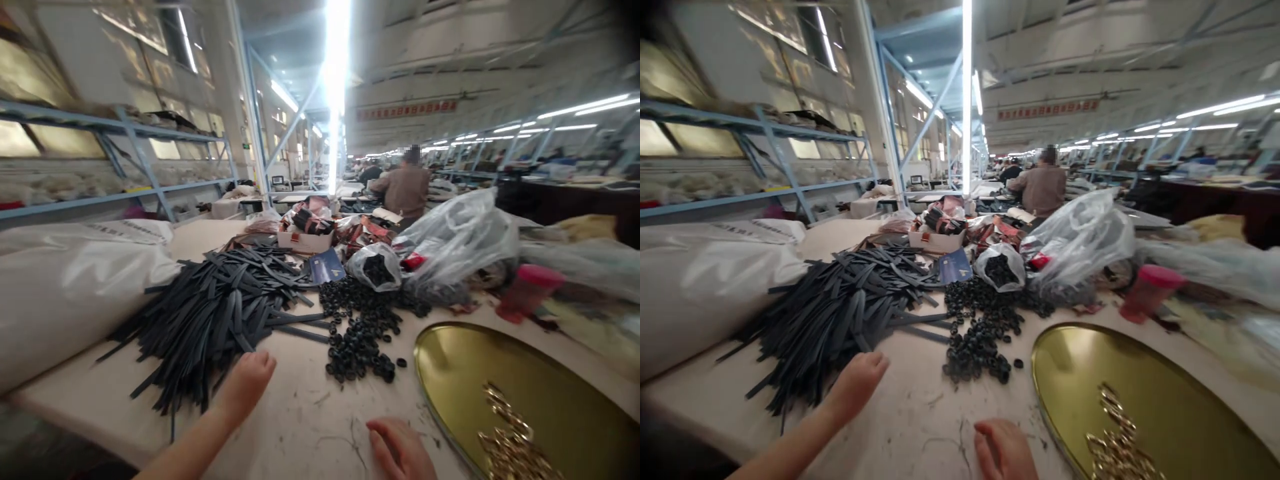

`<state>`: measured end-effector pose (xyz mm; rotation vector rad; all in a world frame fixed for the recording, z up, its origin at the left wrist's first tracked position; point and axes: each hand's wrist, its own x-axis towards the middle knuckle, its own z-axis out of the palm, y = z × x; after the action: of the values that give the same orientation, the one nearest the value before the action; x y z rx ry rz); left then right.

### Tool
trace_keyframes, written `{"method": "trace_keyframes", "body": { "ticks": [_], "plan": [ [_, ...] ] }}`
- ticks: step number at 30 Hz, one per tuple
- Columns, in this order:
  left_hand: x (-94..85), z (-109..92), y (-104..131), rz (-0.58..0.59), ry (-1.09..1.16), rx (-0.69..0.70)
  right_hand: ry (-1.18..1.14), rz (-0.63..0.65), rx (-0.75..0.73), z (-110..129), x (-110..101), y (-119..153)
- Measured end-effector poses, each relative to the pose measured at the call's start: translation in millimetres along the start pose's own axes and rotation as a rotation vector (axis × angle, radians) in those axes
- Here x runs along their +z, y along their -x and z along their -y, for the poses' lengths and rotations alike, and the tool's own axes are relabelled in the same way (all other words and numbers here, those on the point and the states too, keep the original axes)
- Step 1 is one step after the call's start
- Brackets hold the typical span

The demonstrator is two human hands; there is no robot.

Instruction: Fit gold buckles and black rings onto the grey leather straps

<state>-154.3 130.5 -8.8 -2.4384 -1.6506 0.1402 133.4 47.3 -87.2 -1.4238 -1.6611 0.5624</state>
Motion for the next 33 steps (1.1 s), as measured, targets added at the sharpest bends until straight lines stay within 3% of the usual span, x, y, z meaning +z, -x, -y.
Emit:
{"method": "trace_keyframes", "body": {
  "ticks": [4,7,11,17,20,23,30,33],
  "plan": [
    [0.3,-90.8,8.2,0.087,0.083,0.221,-0.037,-0.023,0.013,10.7,-5.1,2.7],
    [1.1,-126.6,8.6,0.127,0.153,0.292,-0.061,-0.012,0.036,10.5,-8.4,4.8],
    [-1.2,-120.7,3.8,0.172,0.206,0.201,0.029,-0.012,0.04,2.9,-18.9,-4.5],
    [-19.3,-111.3,11.2,0.233,0.442,0.009,0.221,-0.003,0.031,-13.2,-47.5,-50.4],
    [-37.3,-122.5,18.8,0.23,0.705,-0.111,0.288,0.059,0.02,-19.3,-52.9,-72.2],
    [-48.9,-139.3,26.8,0.303,1.013,-0.228,0.331,0.134,0.013,-22.5,-49.9,-82.3],
    [-50.3,-167.3,45.6,0.477,1.78,-0.579,0.28,0.172,0.049,-24.1,-52.0,-78.8],
    [-50.8,-169.1,48.3,0.497,1.889,-0.635,0.176,0.152,0.1,-18.2,-53.9,-69.6]
  ]
}}
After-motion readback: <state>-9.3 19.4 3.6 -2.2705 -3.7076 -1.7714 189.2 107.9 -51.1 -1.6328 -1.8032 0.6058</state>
